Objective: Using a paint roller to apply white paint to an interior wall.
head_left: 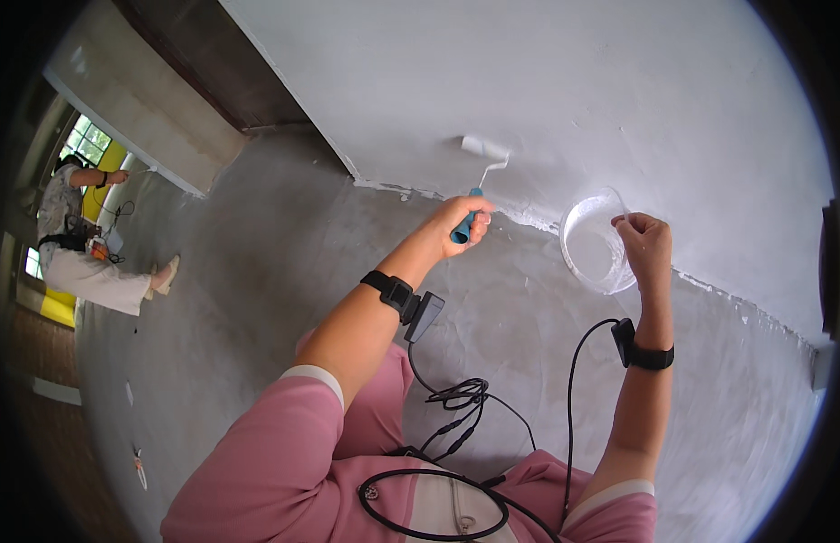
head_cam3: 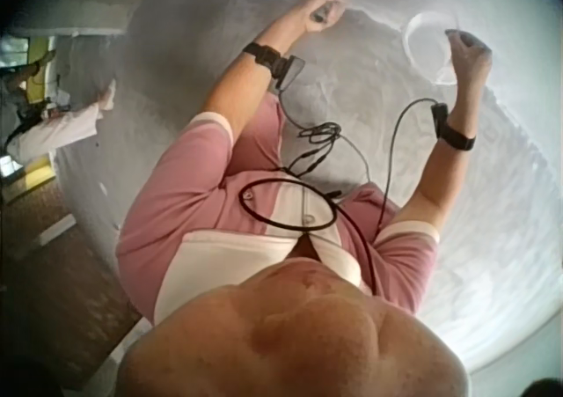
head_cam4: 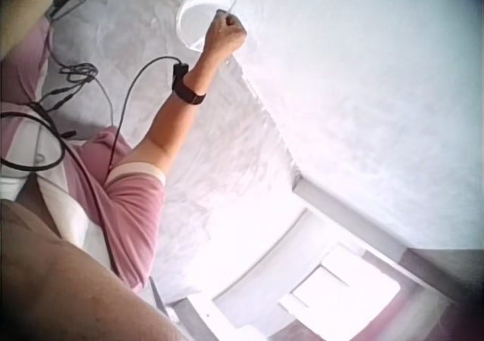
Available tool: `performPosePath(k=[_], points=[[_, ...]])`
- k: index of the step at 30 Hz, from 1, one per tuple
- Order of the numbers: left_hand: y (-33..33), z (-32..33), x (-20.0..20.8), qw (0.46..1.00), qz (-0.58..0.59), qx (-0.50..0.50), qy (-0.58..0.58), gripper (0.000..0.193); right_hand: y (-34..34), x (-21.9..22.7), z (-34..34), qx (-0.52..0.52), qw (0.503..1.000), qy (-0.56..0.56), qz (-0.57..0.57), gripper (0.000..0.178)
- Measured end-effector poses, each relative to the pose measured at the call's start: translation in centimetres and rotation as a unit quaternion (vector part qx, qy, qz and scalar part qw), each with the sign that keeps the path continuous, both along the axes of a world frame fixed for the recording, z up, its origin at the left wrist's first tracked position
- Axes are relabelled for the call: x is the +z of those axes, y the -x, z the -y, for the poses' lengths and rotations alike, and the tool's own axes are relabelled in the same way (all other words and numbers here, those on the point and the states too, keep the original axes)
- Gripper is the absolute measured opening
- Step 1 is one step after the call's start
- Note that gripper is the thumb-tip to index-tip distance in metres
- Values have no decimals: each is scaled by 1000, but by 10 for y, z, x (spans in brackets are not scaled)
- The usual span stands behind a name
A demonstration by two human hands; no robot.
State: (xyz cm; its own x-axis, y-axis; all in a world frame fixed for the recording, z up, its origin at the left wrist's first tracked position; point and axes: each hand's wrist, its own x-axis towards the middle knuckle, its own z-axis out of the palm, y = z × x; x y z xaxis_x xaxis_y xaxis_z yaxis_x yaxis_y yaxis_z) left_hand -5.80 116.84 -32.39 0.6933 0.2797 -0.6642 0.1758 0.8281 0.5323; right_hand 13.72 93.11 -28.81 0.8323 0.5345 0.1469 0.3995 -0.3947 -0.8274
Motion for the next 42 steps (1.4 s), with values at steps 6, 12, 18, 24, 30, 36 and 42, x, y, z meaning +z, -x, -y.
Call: performPosePath(k=[6, 12, 18, 24, 30, 36, 42], points=[[10, 17, 47, 984, 123, -55, -119, 19, -7, 6, 2, -7, 1000, 2, -15, 24], [2, -7, 7, 999, 22, -15, 36, 30, -5, 6, -1, -5, 1000, 2, -30, 24], [-3, -2, 3, 999, -17, -4, -50, 34, -3, 6, -1, -14, 999, -15, -25, 24], [8, 9, 34, 989, 94, -48, -106, 33, -10, 0, 5, -11, 999, -38, -35, 23], [0, -14, 8, 997, 61, 44, 28, 29, -4, 3, -1, 7, 999, -35, -33, 23], [10, -4, 35, 992, 123, 32, 0, 29, -2, 13, 3, -8, 998, -37, -41, 23], [29, 0, 82, 958, 238, -15, -160, 34, 0, 12, -1, 5, 998, -34, -48, 23]])
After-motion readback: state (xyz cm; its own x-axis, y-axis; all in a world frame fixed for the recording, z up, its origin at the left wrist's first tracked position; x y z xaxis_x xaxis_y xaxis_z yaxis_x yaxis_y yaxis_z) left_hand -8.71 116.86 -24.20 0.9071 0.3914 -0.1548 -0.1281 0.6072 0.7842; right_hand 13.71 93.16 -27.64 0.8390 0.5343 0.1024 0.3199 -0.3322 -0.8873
